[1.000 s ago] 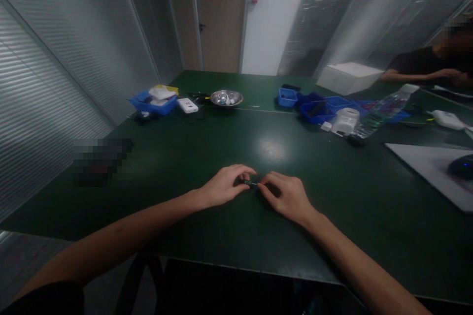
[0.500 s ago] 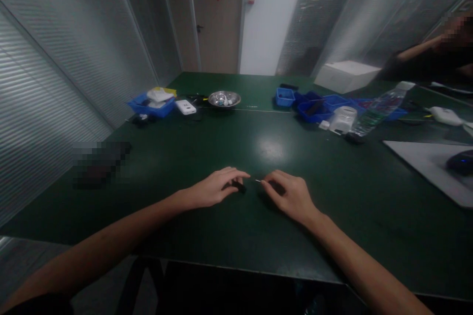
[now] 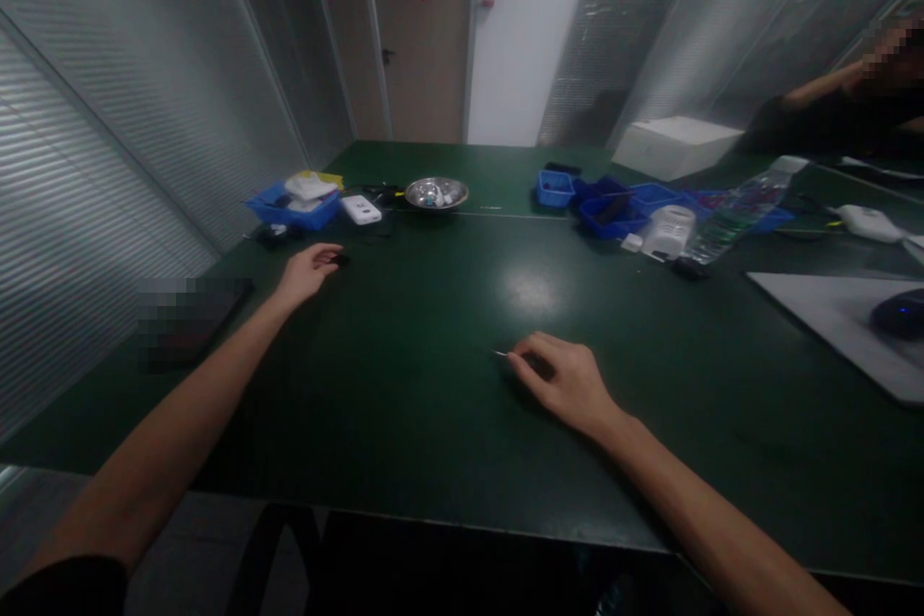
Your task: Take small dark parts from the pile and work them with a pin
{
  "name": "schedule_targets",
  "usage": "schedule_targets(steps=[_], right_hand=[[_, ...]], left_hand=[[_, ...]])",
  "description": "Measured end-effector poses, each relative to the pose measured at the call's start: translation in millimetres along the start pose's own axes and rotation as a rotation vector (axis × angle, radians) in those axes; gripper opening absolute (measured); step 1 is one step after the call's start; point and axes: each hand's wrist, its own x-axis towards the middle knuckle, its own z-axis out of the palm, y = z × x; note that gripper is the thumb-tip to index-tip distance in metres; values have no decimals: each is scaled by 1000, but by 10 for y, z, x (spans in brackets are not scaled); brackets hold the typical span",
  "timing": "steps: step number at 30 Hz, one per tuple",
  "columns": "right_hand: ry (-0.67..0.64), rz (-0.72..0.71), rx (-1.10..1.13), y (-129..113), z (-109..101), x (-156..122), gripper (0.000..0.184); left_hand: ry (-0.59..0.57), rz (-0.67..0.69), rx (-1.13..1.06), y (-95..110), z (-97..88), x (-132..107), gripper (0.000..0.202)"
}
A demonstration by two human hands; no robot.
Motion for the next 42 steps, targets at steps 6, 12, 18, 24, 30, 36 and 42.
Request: schedule_targets(steps=[6, 12, 18, 24, 30, 36, 42], right_hand=[[19, 8, -3, 8, 32, 2, 27], [13, 7, -2, 18, 26, -5, 26], [0, 12, 8, 13, 14, -5, 26], [-1, -2, -2, 14, 20, -3, 27], [-8, -1, 0, 15, 33, -6, 27], [-2, -9, -13, 35, 55, -5, 29], [-11, -9, -2, 12, 35, 5, 28]], left_hand=[[98, 38, 228, -178, -61, -59, 36], [110, -66, 534, -110, -172, -195, 37], [79, -126, 419, -82, -174, -183, 27], [228, -77, 238, -22, -200, -197, 22], [223, -90, 139, -61, -148, -144, 17], [225, -12, 166, -86, -64, -106, 28], [244, -4, 260, -39, 23, -84, 28]])
